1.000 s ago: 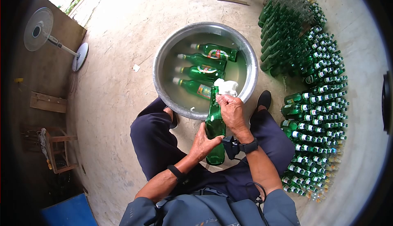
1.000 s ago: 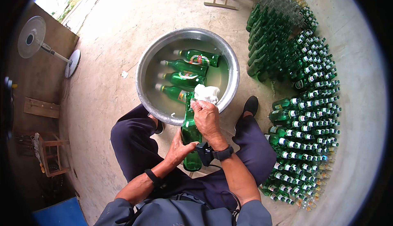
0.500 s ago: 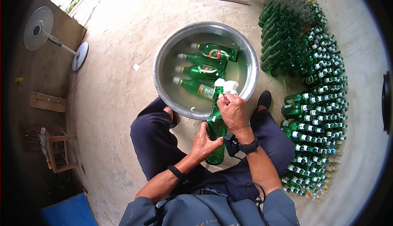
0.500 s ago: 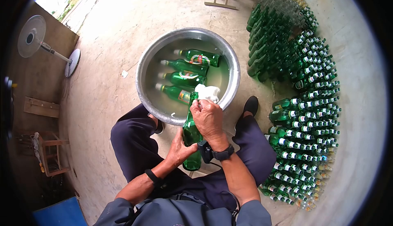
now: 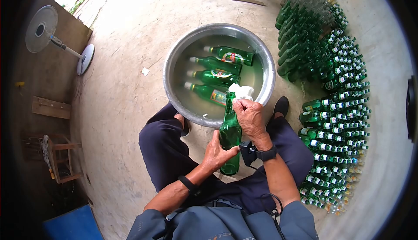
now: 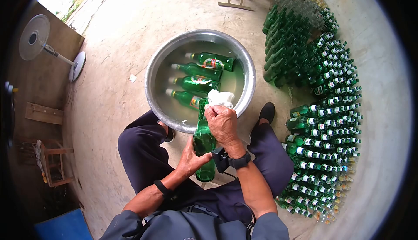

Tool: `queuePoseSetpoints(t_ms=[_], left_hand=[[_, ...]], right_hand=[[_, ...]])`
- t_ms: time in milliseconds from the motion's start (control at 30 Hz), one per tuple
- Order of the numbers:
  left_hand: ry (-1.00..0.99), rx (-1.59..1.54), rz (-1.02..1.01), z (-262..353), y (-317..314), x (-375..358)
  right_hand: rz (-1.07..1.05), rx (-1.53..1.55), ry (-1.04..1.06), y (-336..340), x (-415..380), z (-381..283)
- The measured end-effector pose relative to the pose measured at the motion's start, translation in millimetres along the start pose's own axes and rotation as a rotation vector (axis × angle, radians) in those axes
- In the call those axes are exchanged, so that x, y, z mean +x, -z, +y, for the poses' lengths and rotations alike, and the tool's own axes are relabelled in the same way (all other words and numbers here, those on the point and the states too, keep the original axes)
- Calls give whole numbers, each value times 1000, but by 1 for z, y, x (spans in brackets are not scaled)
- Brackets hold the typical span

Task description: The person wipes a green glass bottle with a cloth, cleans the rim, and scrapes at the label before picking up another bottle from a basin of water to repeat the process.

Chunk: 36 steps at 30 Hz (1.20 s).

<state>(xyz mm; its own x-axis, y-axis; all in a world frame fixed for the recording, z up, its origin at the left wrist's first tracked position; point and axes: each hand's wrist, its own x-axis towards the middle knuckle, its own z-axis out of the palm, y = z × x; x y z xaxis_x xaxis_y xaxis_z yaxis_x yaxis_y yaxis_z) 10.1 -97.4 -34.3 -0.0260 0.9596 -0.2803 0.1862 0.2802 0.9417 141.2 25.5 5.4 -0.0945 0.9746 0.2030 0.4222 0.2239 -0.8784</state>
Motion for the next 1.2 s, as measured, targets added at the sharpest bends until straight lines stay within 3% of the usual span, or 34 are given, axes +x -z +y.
queuePoseSetpoints(t_ms=[367,567,967,1033,1200], left_hand=[[2,5,-13,4,-2,-2],[-13,-92,-4,-4,-3,2],[8,-54,-34,7,1,-2],[61,-244,-108,11,5,0],[166,-493,-191,35,15,-4]], right_hand=[[43,-77,-33,-1,-3,2],[42,43,33,-3,-1,-1],[2,35,-64,2,-3,8],[-55,260,-251,2,-3,2],[-93,315,-267,3,-4,-2]])
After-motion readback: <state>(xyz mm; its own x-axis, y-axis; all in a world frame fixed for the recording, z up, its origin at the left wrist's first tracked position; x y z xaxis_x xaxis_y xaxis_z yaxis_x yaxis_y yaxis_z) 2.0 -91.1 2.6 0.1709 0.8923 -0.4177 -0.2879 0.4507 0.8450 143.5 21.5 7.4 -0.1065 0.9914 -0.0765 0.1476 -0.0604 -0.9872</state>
